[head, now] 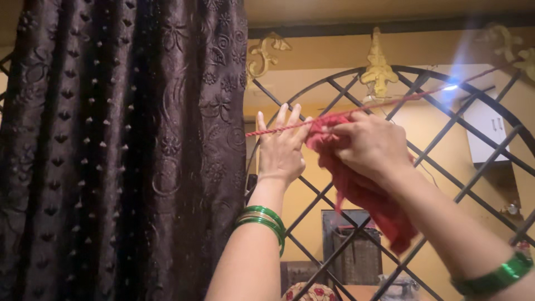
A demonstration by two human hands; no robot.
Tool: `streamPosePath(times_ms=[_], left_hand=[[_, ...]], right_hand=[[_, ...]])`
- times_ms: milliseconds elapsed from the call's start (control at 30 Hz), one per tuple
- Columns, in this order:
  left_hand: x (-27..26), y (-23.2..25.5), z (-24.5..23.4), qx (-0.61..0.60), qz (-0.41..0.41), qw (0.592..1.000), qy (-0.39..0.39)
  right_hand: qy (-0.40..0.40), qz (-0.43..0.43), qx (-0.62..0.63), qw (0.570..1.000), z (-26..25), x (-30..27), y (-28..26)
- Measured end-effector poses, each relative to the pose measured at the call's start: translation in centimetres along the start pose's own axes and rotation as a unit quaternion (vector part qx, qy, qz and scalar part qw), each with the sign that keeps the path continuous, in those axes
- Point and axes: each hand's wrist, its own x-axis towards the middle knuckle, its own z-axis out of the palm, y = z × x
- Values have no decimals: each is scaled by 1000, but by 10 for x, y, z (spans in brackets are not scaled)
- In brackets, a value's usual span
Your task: The person wipes a metal window grill with a red cloth. They clean the horizontal and vertical bars of the grill, moving the cloth along the metal surface to remove dust or dirt.
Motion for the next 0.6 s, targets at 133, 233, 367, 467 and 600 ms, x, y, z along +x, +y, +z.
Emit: streamPosePath(times_ms=[133,233,367,467,600], left_hand=[[10,-3,14,-13,28,999,29],[11,-6,23,-4,34,999,20],[1,-7,28,1,41,997,61],[-11,-2,29,-23,27,996,76],[-36,7,28,-98,-10,994,46]], right_hand=[[18,11,80,997,21,7,-4],[-78,74,114,988,18,4,1],[-121,66,30,990,2,-17,3],[-115,19,10,993,-9,-33,5],[-117,15,68,991,-18,-45,18]])
